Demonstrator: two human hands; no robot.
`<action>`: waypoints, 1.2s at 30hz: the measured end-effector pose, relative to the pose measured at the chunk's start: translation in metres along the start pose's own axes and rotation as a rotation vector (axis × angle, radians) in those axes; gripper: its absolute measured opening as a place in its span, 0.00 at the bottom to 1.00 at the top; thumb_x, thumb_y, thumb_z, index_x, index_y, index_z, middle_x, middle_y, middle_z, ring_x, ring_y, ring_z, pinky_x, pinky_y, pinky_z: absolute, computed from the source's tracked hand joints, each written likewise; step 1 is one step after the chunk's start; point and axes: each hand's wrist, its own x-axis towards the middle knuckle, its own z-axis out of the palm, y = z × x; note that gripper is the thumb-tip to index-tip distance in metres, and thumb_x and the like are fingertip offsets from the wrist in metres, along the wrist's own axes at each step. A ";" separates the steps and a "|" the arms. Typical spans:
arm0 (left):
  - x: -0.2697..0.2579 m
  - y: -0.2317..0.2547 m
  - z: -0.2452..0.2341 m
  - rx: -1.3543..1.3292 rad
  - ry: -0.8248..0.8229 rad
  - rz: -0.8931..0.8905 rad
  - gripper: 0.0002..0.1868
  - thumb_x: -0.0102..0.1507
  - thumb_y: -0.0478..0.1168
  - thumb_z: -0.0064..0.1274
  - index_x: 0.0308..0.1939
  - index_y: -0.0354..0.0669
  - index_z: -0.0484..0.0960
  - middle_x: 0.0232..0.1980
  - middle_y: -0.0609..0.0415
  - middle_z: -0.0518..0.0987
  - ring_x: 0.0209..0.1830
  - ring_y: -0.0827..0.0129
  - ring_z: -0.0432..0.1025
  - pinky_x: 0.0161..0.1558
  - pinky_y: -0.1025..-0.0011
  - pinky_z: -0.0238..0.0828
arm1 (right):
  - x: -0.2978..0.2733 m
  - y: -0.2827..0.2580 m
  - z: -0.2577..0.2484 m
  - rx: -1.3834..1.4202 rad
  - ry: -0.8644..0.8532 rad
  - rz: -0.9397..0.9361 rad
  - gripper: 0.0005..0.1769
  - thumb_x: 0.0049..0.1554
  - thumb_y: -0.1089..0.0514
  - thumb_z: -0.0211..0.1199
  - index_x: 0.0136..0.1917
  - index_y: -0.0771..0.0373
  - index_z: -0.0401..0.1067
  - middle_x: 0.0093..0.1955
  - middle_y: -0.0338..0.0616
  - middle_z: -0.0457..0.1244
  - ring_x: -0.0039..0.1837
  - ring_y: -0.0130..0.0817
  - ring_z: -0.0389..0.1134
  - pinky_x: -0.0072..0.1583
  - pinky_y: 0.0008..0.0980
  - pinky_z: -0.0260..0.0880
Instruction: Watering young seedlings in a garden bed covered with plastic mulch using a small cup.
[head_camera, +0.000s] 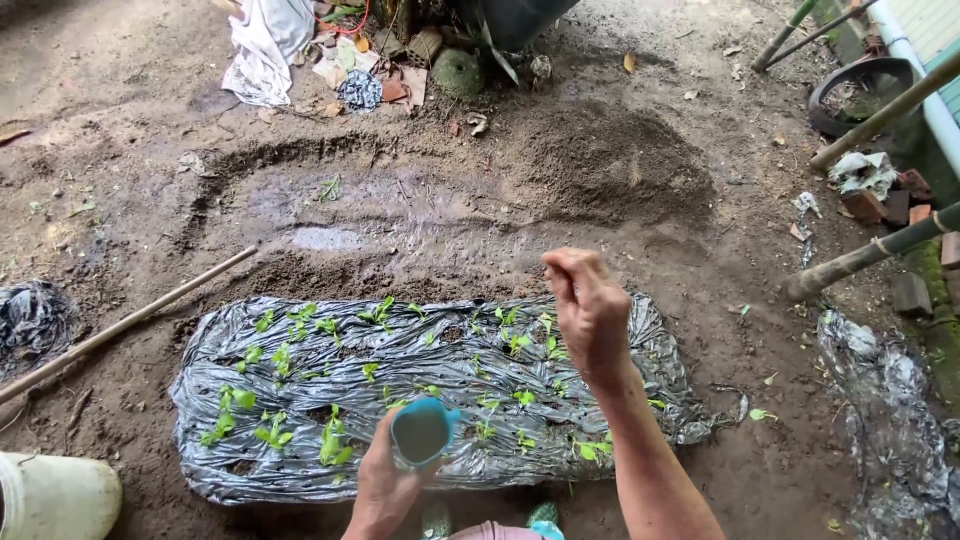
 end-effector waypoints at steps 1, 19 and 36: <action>0.001 -0.007 0.001 -0.003 0.000 -0.003 0.53 0.44 0.54 0.77 0.70 0.62 0.67 0.62 0.55 0.82 0.55 0.62 0.80 0.54 0.59 0.76 | 0.002 -0.010 0.002 0.000 -0.004 -0.001 0.05 0.64 0.72 0.61 0.54 0.70 0.73 0.52 0.54 0.68 0.49 0.40 0.74 0.51 0.25 0.83; 0.004 -0.002 0.004 -0.069 0.079 -0.019 0.47 0.45 0.48 0.74 0.68 0.58 0.71 0.57 0.59 0.84 0.51 0.66 0.81 0.51 0.68 0.77 | -0.070 -0.098 0.079 0.223 -1.266 -0.173 0.07 0.54 0.71 0.64 0.45 0.64 0.70 0.47 0.46 0.61 0.48 0.39 0.63 0.44 0.37 0.69; 0.008 -0.003 0.021 -0.075 0.091 0.254 0.42 0.52 0.44 0.70 0.68 0.44 0.67 0.55 0.49 0.83 0.41 0.66 0.85 0.44 0.68 0.89 | -0.081 -0.115 0.093 0.033 -1.572 -0.045 0.12 0.61 0.67 0.61 0.56 0.76 0.72 0.50 0.50 0.63 0.49 0.44 0.65 0.52 0.42 0.71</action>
